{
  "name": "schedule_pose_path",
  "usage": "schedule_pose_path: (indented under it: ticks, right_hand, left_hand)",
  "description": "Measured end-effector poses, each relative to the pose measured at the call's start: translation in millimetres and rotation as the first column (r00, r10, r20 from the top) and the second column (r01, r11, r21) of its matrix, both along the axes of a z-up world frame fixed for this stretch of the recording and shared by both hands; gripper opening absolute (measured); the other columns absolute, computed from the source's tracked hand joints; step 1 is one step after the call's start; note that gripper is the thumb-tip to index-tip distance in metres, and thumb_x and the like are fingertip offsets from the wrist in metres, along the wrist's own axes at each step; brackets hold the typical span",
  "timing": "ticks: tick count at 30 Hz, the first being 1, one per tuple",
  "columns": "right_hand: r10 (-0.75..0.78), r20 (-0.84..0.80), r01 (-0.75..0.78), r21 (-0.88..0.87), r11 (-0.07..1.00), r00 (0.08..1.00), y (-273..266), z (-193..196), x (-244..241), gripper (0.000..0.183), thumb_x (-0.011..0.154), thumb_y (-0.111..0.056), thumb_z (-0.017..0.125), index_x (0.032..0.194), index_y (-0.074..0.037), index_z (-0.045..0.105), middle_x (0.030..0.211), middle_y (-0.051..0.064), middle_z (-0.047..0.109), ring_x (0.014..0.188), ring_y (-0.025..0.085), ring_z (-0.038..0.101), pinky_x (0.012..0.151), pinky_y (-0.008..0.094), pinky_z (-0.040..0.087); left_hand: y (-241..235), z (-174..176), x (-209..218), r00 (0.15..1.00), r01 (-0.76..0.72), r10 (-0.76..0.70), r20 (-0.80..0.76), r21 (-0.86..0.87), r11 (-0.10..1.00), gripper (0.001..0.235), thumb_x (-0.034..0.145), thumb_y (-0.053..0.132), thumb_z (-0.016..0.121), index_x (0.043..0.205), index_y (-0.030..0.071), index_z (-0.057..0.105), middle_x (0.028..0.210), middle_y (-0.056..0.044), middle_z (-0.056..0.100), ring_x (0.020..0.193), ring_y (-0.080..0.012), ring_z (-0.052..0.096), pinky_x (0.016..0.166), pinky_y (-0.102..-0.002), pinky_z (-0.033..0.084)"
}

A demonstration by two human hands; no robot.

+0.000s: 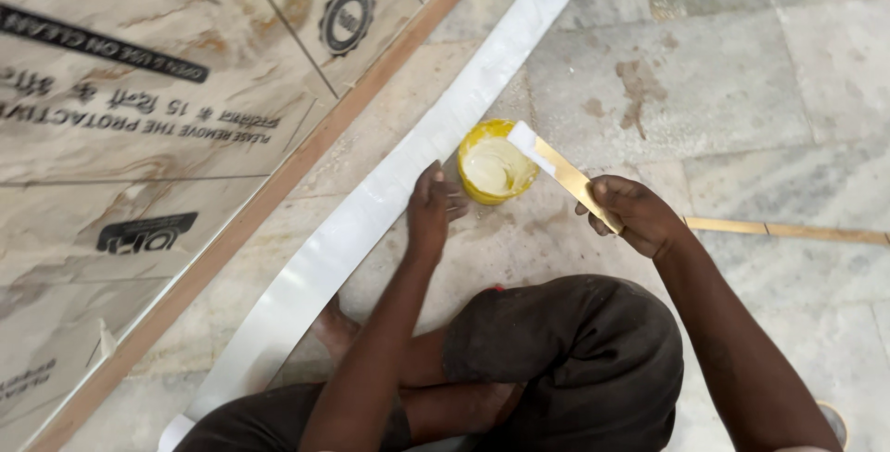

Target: The person sits on the floor and applies a white adhesive to a long white strip using a small wooden stick. They repeatedly dip the stick into a yellow container and spread the adhesive along the strip.

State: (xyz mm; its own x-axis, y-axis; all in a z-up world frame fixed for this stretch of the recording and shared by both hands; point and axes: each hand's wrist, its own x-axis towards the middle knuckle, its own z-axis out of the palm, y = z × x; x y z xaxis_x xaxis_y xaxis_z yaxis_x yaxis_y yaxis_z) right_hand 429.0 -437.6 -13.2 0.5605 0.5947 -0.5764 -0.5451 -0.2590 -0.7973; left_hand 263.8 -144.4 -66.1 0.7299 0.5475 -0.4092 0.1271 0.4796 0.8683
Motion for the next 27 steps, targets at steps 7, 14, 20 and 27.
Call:
schedule_pose_path:
  ticks: [7,14,20,27]
  right_hand:
    - [0.133,0.496,-0.075,-0.135,0.988,0.858,22.8,26.0,-17.3,0.028,0.097,-0.027,0.069,0.12,-0.011,0.073,0.107,0.005,0.071,0.095,0.013,0.061,0.08,0.03,0.053]
    - [0.321,0.93,0.091,-0.341,0.936,0.181,34.7,55.2,-40.8,0.032,0.086,-0.016,0.081,0.115,-0.01,0.069,0.117,0.007,0.062,0.107,0.021,0.061,0.086,0.035,0.053]
    - [0.027,0.755,0.024,-0.056,0.998,0.655,42.5,52.6,-36.4,0.036,0.096,-0.018,0.074,0.127,-0.006,0.061,0.114,0.007,0.065,0.097,0.018,0.063,0.083,0.035,0.052]
    - [-0.052,0.28,-0.017,0.235,0.972,0.958,82.7,56.0,-64.2,0.031,0.108,-0.022,0.052,0.133,-0.004,0.057,0.11,0.013,0.068,0.084,0.019,0.064,0.081,0.036,0.054]
  left_hand:
    - [97.5,46.0,-128.4,0.972,0.175,0.005,-0.234,0.739,0.651,0.055,0.096,0.03,0.069,0.141,0.004,0.054,0.119,-0.016,0.069,0.103,-0.0242,0.07,0.086,-0.037,0.057]
    - [162.8,76.9,-251.4,0.717,0.617,0.106,-0.689,0.698,0.364,0.096,0.076,0.051,0.083,0.15,0.004,0.043,0.144,-0.025,0.053,0.133,-0.0419,0.049,0.104,-0.051,0.045]
    - [162.7,63.1,-286.4,0.498,0.797,-0.034,-0.866,0.443,0.41,0.137,0.052,0.064,0.093,0.159,0.015,0.024,0.155,-0.02,0.042,0.142,-0.0385,0.042,0.112,-0.051,0.041]
    - [157.1,65.2,-286.9,0.417,0.848,-0.098,-0.903,0.349,0.399,0.145,0.048,0.057,0.096,0.163,0.019,0.014,0.15,-0.017,0.049,0.138,-0.0351,0.051,0.111,-0.052,0.044]
